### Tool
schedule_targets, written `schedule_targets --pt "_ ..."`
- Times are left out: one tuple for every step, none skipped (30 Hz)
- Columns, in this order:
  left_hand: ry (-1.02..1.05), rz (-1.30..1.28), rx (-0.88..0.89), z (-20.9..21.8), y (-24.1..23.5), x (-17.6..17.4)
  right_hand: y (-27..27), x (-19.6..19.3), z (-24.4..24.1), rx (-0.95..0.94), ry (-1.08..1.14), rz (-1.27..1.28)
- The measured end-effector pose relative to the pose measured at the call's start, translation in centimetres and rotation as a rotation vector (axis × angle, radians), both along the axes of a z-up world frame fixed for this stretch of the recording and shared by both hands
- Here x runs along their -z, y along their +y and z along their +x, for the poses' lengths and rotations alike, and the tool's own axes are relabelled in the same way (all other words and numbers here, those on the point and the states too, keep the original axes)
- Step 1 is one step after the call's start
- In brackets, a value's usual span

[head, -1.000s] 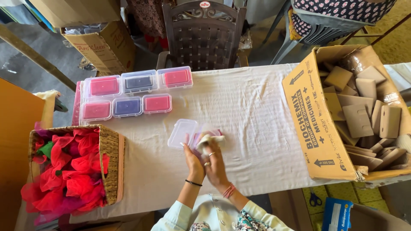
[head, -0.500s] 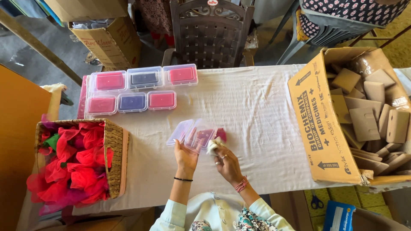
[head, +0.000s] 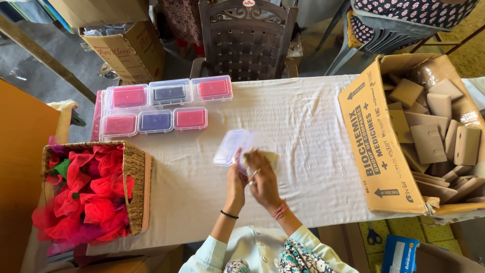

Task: The person sits at a table, opens a small plastic storage box, and wipes a pink bar with a cloth before placing it inside. They then take cardboard pieces one at a time from a large cardboard box and wipe each piece with the cloth, setting the wiped pieces on the table.

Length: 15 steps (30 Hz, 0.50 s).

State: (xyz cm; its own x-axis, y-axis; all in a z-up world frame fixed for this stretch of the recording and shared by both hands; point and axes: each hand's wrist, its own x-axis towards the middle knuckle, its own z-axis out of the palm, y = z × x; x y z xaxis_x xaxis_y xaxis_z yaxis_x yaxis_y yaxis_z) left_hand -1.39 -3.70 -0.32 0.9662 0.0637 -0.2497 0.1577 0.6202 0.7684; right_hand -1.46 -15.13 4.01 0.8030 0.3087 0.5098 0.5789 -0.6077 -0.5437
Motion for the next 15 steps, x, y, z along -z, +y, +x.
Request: schedule_targets --pt "0.0 0.0 -0.003 0.0 0.1 -0.1 -0.4 0.4 0.9 -0.003 0.0 0.0" --pt "0.016 0.073 0.029 0.0 0.1 -0.2 -0.9 0.8 1.8 0.037 0.081 0.106" --pt "0.032 0.146 0.063 0.0 0.1 -0.3 -1.4 1.2 2.7 0.078 0.162 0.212" --pt "0.032 0.145 0.062 0.0 0.2 -0.6 -1.4 1.0 2.8 0.076 0.163 0.211" --pt "0.028 0.149 0.065 0.0 0.2 -0.8 -1.4 0.9 3.0 0.11 0.299 0.288" --pt "0.025 0.154 0.069 0.0 0.2 -1.0 -1.4 0.7 3.1 0.144 0.436 0.364" --pt "0.022 0.153 0.068 0.2 0.4 -0.9 -1.0 1.0 2.3 0.142 0.433 0.363" --pt "0.027 0.168 0.037 0.5 0.5 -0.8 -0.6 1.2 1.6 0.104 0.478 0.337" --pt "0.034 0.182 0.006 0.5 0.6 -0.6 -0.3 1.5 0.7 0.067 0.525 0.31" --pt "0.034 0.18 0.006 0.6 0.8 0.9 -0.2 1.7 -0.1 0.066 0.525 0.308" --pt "-0.046 0.256 -0.042 0.7 1.0 2.4 0.0 1.8 -0.9 0.004 0.447 0.246" --pt "-0.127 0.332 -0.09 0.9 1.2 4.0 0.1 2.0 -1.7 -0.059 0.368 0.184" --pt "-0.124 0.333 -0.091 1.0 1.3 3.6 0.1 2.1 -1.4 -0.061 0.37 0.184" --pt "-0.152 0.391 -0.075 1.0 1.4 3.1 0.0 2.2 -1.0 -0.063 0.262 0.164" --pt "-0.177 0.45 -0.056 0.9 1.6 2.7 0.0 2.4 -1.0 -0.062 0.157 0.145"
